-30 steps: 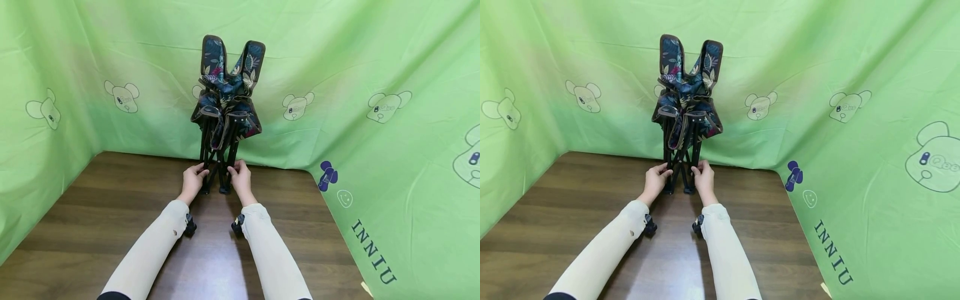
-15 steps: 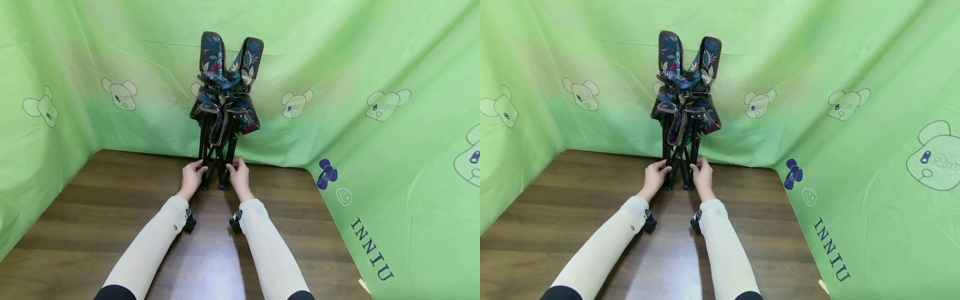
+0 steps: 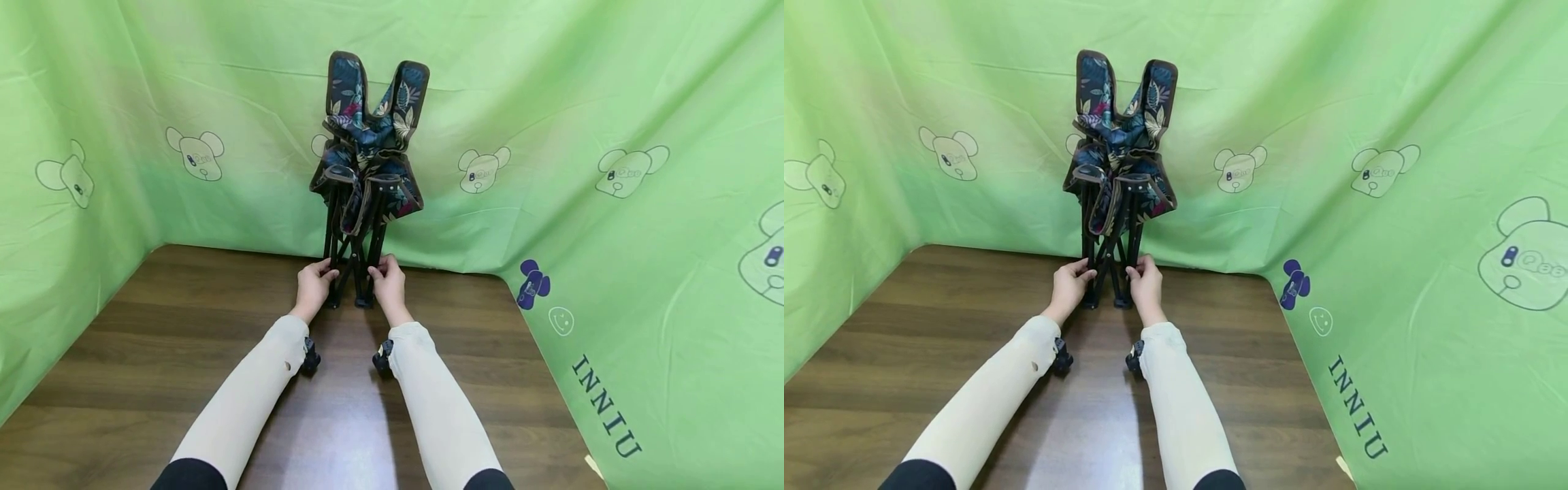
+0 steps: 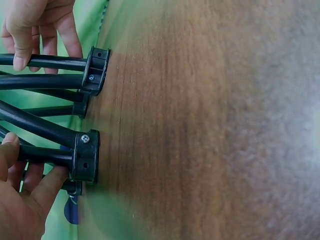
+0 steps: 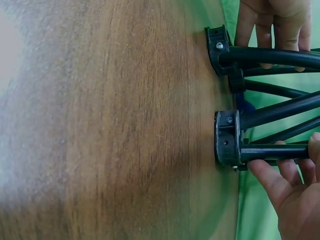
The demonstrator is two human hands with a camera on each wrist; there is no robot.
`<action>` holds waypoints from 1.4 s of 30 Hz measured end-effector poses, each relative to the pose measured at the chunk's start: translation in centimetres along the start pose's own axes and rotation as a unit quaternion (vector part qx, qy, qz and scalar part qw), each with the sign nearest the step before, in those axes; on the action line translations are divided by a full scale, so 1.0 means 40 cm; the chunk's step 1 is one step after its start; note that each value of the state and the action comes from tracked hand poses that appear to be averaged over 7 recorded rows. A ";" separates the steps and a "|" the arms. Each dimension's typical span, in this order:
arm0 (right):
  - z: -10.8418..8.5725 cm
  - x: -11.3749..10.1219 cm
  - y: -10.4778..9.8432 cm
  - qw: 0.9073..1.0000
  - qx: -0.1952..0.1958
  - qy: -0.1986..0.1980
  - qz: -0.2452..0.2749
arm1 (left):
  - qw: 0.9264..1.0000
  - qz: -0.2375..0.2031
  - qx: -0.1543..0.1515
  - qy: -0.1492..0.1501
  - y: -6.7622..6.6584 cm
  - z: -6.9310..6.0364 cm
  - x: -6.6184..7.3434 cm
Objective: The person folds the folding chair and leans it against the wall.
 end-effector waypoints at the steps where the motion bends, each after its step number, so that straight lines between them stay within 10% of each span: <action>1: 0.000 -0.001 0.000 1.000 0.001 0.000 -0.002 | 1.000 0.003 -0.002 -0.002 0.000 -0.001 0.001; 42: 0.003 -0.009 -0.003 0.998 -0.038 0.034 -0.023 | 0.999 0.024 -0.015 -0.038 0.000 -0.006 0.016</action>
Point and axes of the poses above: each hand's wrist, its own z-axis towards the middle knuckle, its own y-axis out of the palm, x = y × z, the point moved 10 cm from there along z, towards the middle knuckle, and after that the axes turned 13 degrees about -x, right-handed, at the moved point
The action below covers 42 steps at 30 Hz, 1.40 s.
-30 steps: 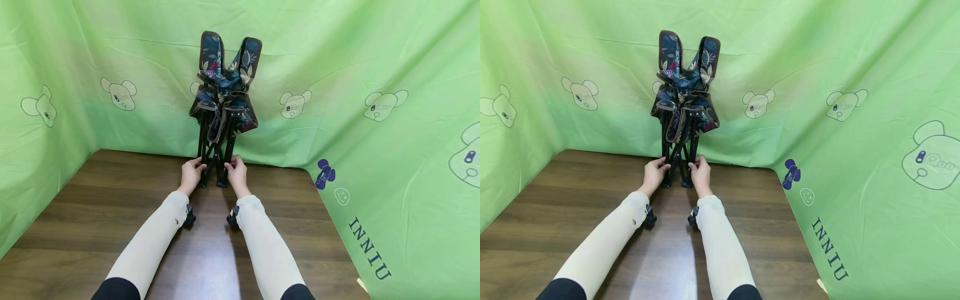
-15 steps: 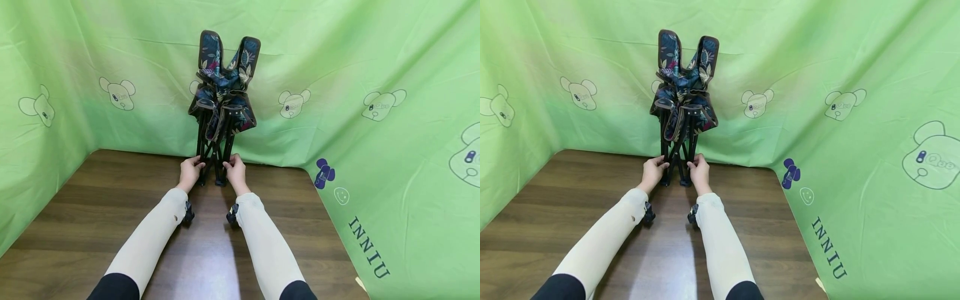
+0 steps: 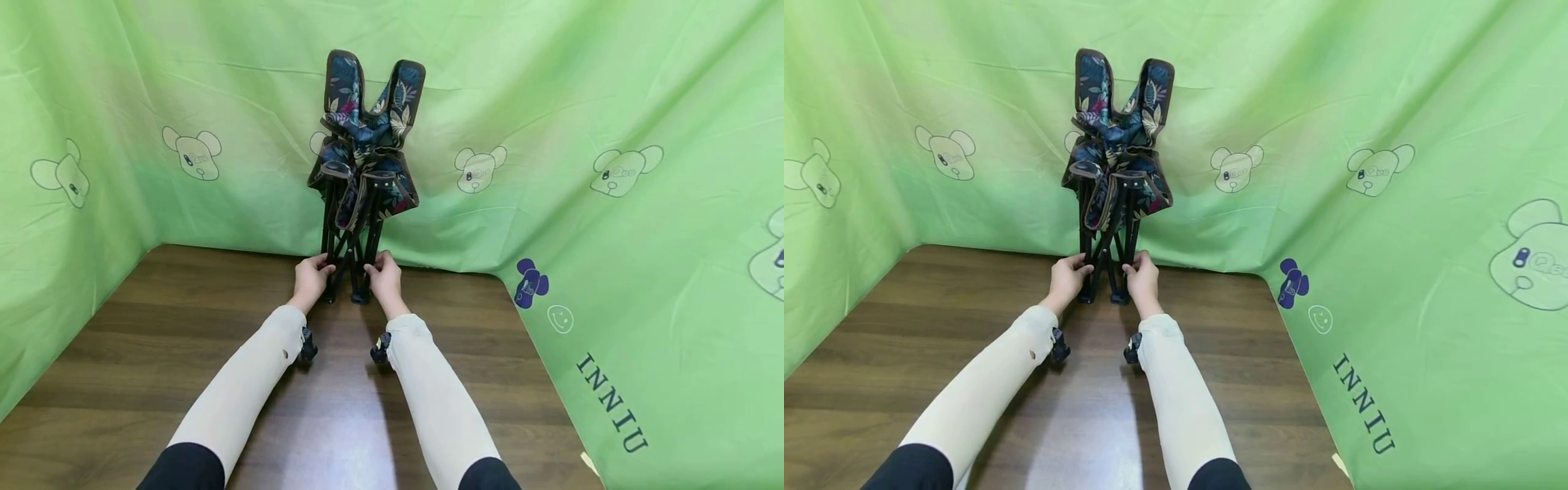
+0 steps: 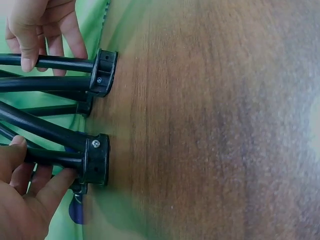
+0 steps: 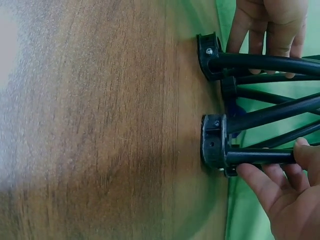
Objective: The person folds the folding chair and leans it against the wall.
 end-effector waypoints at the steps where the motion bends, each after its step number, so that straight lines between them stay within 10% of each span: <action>1: 0.000 -0.001 -0.001 1.000 0.000 -0.001 -0.003 | 1.000 -0.003 -0.001 0.000 0.000 0.000 0.001; 42: -0.035 0.008 -0.061 0.998 0.004 -0.027 -0.048 | 0.998 -0.054 0.002 0.042 -0.037 -0.010 -0.011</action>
Point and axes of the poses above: each hand's wrist, its own z-axis towards the middle knuckle, its own y-axis out of the palm, x = y × z, the point moved 10 cm from there along z, towards the middle knuckle, and after that the axes turned 13 degrees about -x, right-handed, at the moved point
